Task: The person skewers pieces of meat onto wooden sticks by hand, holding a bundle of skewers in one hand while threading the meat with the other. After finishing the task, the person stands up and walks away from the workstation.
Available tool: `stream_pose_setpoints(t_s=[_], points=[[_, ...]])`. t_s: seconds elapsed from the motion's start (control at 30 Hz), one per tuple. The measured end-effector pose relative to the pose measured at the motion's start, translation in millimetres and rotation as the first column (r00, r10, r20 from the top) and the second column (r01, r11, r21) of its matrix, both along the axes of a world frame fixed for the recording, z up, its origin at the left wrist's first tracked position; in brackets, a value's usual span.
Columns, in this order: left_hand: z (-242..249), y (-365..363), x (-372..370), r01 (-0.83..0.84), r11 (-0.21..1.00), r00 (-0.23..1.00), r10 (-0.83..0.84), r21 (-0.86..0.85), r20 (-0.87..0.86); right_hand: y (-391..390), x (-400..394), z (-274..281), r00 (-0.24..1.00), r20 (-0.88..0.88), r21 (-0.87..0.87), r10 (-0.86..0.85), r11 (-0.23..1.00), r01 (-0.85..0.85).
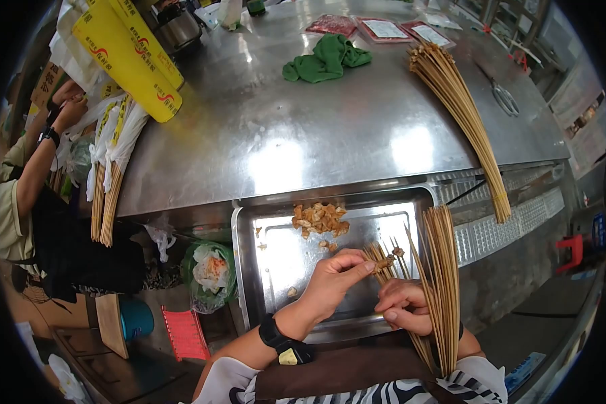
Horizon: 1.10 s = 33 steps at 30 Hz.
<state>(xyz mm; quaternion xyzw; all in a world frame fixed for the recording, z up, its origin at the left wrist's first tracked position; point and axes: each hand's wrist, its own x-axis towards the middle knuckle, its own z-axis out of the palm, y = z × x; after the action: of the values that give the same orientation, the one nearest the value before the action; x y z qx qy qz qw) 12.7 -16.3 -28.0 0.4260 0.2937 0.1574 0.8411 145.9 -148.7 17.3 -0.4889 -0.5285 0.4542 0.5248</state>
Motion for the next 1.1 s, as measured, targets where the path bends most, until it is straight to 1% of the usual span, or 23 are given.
stream_pose_setpoints(t_s=[0.03, 0.1, 0.13, 0.17, 0.2, 0.23, 0.3, 0.33, 0.47, 0.53, 0.63, 0.77, 0.83, 0.97, 1.03, 1.07, 1.1], points=[[-1, -1, 0, -0.017, 1.000, 1.000, 0.018, -0.014, 0.022, 0, -4, -1, 1.000, -0.001, 0.000, 0.000, 1.000, 0.000], [1, 0, 0, -0.025, 0.999, 1.000, 0.026, -0.039, 0.016, 1, -13, -4, 0.966, -0.149, -0.041, -0.211, 0.977, 0.207], [2, 0, 0, -0.033, 0.997, 0.999, 0.033, -0.064, 0.010, 4, -12, -4, 0.966, -0.148, -0.041, -0.212, 0.977, 0.208], [4, 1, -1, -0.033, 0.997, 0.999, 0.034, -0.064, 0.010, 10, -9, -5, 0.955, 0.042, 0.041, -0.295, 0.955, 0.293], [5, 2, -2, -0.038, 0.997, 0.998, 0.042, -0.067, 0.052, 13, -7, -5, 0.898, 0.223, 0.137, -0.380, 0.924, 0.357], [6, 2, -3, -0.045, 0.997, 0.994, 0.051, -0.071, 0.094, 14, -6, -2, 0.898, 0.223, 0.138, -0.379, 0.924, 0.355], [5, 2, -3, -0.057, 0.996, 0.993, 0.064, -0.069, 0.097, 12, -7, 10, 0.866, 0.425, -0.069, -0.264, 0.944, 0.321], [5, 2, -3, -0.066, 0.996, 0.992, 0.073, -0.066, 0.100, 13, -4, 15, 0.826, 0.525, -0.074, -0.205, 0.956, 0.284], [7, 1, -2, -0.053, 0.997, 0.990, 0.060, -0.058, 0.125, 10, -4, 9, 0.809, 0.550, -0.077, -0.207, 0.952, 0.296], [6, 1, -2, -0.035, 0.999, 0.991, 0.039, -0.027, 0.130, 10, -4, 6, 0.835, 0.512, -0.113, -0.200, 0.948, 0.296], [6, 2, -4, -0.028, 1.000, 0.994, 0.027, 0.004, 0.109, 11, -5, 5, 0.846, 0.491, -0.114, -0.205, 0.948, 0.296], [8, 0, -3, -0.041, 0.999, 0.993, 0.041, 0.000, 0.115, 10, -5, 4, 0.855, 0.479, -0.134, -0.200, 0.946, 0.296], [6, -3, -3, -0.022, 0.999, 0.996, 0.018, 0.036, 0.092, 10, -6, 3, 0.860, 0.465, -0.137, -0.208, 0.943, 0.302], [5, -3, -2, -0.043, 0.998, 0.994, 0.038, 0.047, 0.100, 9, -6, 1, 0.863, 0.451, -0.129, -0.226, 0.941, 0.314], [9, -1, 0, -0.047, 0.999, 0.997, 0.046, 0.014, 0.069, 9, -6, 2, 0.879, 0.429, -0.207, -0.210, 0.924, 0.322], [9, -1, 1, -0.042, 0.999, 0.996, 0.041, 0.018, 0.074, 11, -7, 4, 0.876, 0.432, -0.202, -0.216, 0.923, 0.327], [7, 0, 2, -0.030, 0.999, 0.998, 0.028, 0.032, 0.058, 15, -8, 7, 0.840, 0.454, -0.042, -0.298, 0.934, 0.354]])
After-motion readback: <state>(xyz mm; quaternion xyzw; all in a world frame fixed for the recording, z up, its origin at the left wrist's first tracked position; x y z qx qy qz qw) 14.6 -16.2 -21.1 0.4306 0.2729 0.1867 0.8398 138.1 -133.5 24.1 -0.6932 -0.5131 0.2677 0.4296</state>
